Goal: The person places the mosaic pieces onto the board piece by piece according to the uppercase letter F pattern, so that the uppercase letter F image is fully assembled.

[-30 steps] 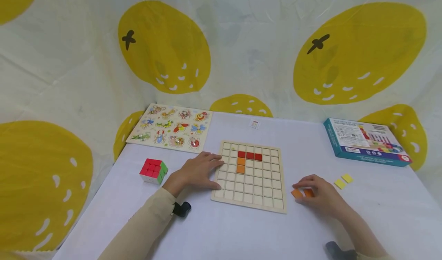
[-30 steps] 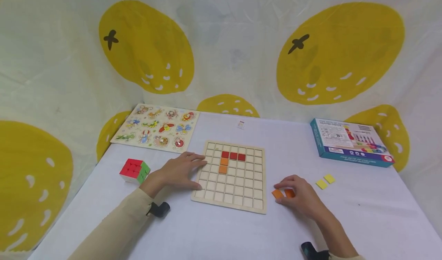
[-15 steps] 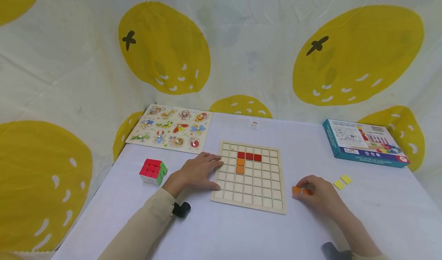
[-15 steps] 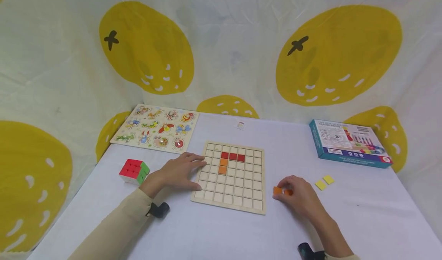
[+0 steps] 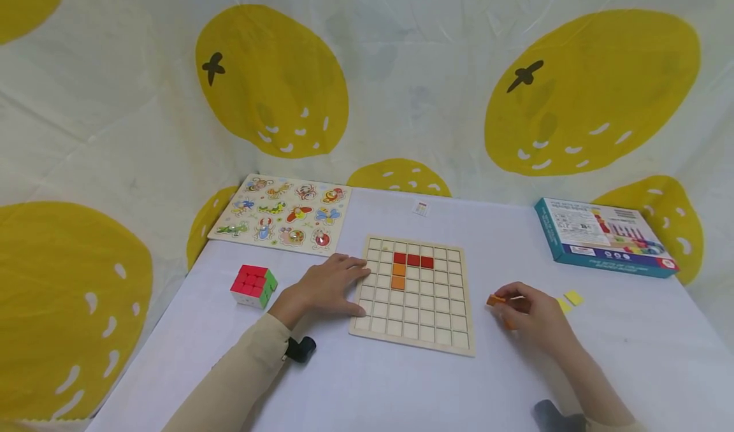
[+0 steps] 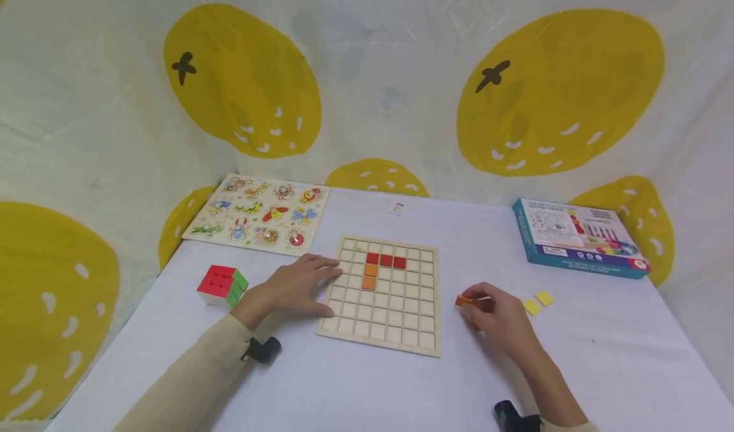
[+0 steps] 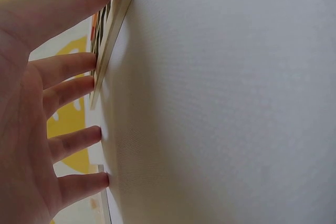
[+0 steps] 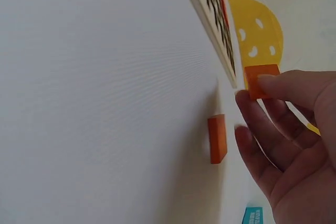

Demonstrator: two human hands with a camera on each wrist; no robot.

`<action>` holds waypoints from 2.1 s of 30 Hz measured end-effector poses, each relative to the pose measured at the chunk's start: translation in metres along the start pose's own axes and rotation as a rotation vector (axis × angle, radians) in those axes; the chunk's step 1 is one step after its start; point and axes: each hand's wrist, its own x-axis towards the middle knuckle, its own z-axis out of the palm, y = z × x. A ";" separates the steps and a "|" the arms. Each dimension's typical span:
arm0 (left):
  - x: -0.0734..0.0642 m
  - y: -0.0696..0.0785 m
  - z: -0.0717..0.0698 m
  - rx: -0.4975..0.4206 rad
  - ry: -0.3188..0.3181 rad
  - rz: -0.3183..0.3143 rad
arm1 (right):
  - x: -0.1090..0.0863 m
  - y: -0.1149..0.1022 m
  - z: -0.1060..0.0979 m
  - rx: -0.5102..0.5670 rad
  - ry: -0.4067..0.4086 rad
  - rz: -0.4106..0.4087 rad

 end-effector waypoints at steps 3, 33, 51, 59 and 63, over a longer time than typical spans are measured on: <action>0.000 0.000 0.000 -0.003 0.003 0.001 | -0.001 -0.005 -0.004 0.051 0.002 -0.005; 0.001 -0.002 0.001 -0.023 0.010 0.008 | 0.030 -0.061 0.030 0.080 -0.033 -0.094; 0.004 -0.004 0.003 -0.005 -0.010 0.009 | 0.042 -0.116 0.084 0.050 -0.142 -0.210; 0.003 -0.004 0.001 -0.005 -0.005 0.007 | 0.045 -0.122 0.089 -0.004 -0.116 -0.194; 0.003 -0.004 0.001 -0.009 -0.005 0.008 | 0.046 -0.125 0.090 -0.019 -0.125 -0.180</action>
